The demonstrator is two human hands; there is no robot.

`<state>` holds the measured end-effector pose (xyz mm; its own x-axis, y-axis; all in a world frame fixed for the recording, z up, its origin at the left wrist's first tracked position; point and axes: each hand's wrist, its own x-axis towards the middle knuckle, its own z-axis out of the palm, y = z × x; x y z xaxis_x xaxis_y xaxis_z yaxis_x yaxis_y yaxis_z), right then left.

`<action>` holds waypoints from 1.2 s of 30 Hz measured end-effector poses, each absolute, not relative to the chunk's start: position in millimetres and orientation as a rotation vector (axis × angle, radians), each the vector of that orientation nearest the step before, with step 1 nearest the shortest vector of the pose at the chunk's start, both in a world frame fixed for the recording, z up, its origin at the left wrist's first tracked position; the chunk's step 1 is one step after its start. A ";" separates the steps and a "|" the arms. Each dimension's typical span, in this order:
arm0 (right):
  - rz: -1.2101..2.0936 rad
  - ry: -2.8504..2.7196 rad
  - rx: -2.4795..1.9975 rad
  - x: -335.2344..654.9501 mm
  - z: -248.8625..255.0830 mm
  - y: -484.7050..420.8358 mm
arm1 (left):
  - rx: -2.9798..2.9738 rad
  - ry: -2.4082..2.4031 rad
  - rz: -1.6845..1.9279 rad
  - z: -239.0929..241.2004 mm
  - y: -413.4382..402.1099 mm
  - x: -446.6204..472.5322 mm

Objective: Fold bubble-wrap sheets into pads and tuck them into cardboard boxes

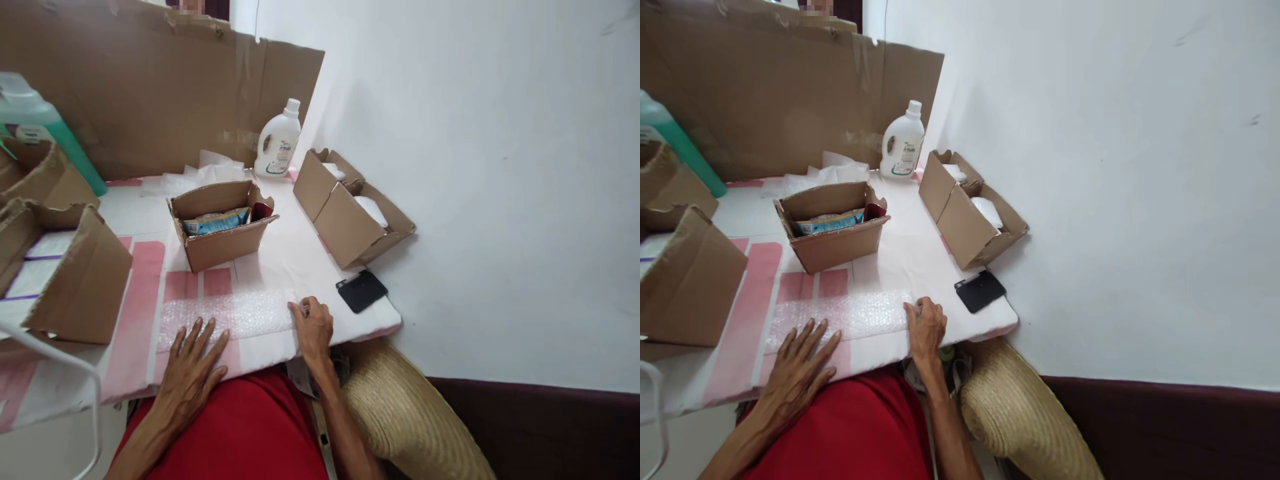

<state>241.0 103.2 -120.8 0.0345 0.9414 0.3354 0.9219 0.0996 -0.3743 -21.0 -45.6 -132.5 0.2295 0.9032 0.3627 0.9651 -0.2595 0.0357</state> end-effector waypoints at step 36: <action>0.578 -2.388 -0.814 171.3 -117.0 34.3 | -2.178 -1.954 -0.677 -109.4 -46.7 -33.2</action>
